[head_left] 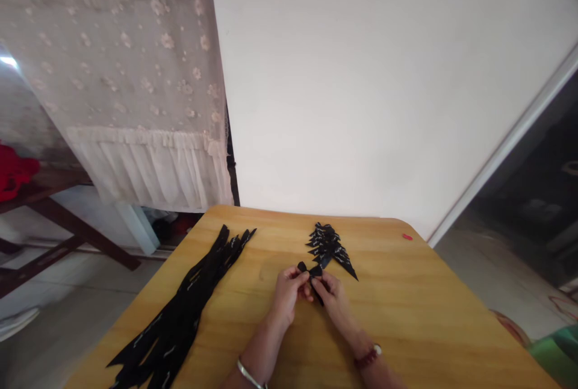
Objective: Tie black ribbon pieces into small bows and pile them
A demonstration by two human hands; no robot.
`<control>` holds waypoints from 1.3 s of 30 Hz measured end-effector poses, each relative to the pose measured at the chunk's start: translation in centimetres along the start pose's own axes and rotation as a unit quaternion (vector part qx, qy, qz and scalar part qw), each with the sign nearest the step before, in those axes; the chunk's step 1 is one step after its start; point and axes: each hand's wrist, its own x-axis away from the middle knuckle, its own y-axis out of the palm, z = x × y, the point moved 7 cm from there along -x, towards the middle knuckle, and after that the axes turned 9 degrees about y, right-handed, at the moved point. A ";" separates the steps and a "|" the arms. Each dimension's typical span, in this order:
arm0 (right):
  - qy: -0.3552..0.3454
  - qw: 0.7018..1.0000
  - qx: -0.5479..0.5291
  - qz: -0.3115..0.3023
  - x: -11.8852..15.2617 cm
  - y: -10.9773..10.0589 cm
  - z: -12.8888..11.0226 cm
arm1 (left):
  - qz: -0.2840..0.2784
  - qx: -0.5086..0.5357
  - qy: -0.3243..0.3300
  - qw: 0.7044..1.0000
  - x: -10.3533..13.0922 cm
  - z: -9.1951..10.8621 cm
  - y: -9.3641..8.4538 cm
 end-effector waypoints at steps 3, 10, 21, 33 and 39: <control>0.006 1.000 -0.011 0.022 -0.1 -0.4 0.3 | 0.007 -0.006 0.008 1.000 0.0 0.1 -0.1; 0.008 0.999 -0.026 0.047 -0.3 -1.0 0.7 | 0.036 0.027 0.014 0.999 -0.2 0.6 -0.6; -0.009 0.999 0.041 0.029 -0.1 0.0 0.4 | 0.006 0.001 -0.009 1.000 -0.1 0.0 -0.1; -0.046 0.992 0.116 -0.001 0.3 0.0 0.2 | 0.048 0.063 -0.071 0.994 0.2 0.0 -0.9; 0.029 0.997 0.000 0.075 -0.4 -2.9 0.5 | -0.022 -0.025 -0.088 0.996 0.6 -0.3 0.0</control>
